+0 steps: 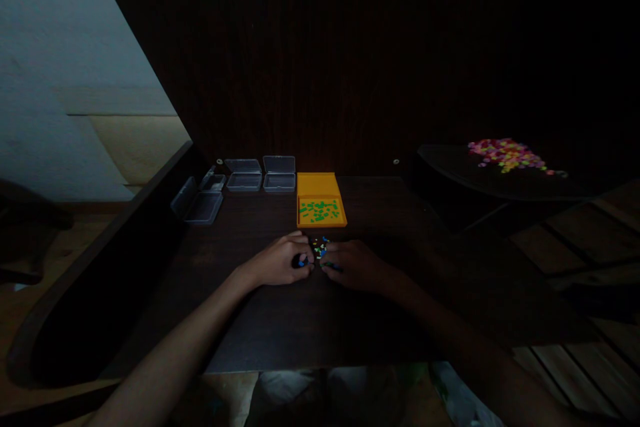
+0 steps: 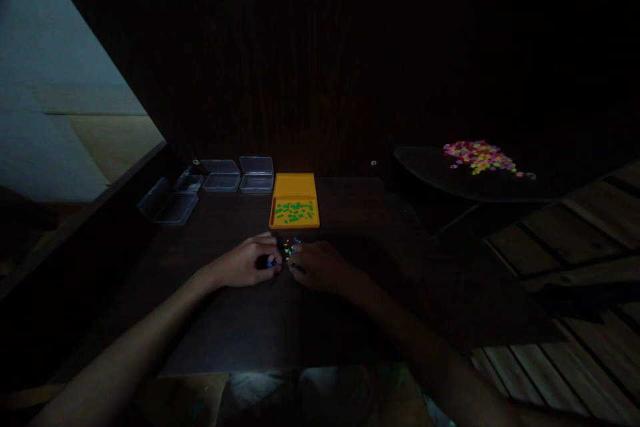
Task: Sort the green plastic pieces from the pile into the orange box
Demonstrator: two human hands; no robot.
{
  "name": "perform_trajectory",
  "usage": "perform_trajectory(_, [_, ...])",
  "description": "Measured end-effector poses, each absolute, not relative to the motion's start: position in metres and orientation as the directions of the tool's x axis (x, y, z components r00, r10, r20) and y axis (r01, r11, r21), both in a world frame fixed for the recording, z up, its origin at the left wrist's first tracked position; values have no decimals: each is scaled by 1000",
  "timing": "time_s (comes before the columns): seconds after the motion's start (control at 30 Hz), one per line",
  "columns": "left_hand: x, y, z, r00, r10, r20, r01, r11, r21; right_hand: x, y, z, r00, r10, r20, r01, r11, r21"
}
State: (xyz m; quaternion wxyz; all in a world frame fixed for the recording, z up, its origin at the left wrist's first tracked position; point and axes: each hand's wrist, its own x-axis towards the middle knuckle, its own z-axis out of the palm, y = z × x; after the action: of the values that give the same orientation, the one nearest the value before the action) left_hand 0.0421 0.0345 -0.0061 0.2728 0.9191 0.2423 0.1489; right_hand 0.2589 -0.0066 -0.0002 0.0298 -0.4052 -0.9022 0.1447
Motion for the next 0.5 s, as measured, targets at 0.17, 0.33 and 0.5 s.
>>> perform_trajectory(0.17, [41, 34, -3, 849, 511, 138, 355, -743, 567, 259, -7, -2, -667, 743, -55, 726, 630, -276])
perform_trajectory(0.33, [38, 34, 0, 859, 491, 145, 345, -763, 546, 259, -6, -2, -672, 739, -46, 719, 637, -277])
perform_trajectory(0.5, [40, 33, 0, 849, 509, 140, 362, -755, 547, 259, -7, 1, -663, 746, -61, 732, 628, -263])
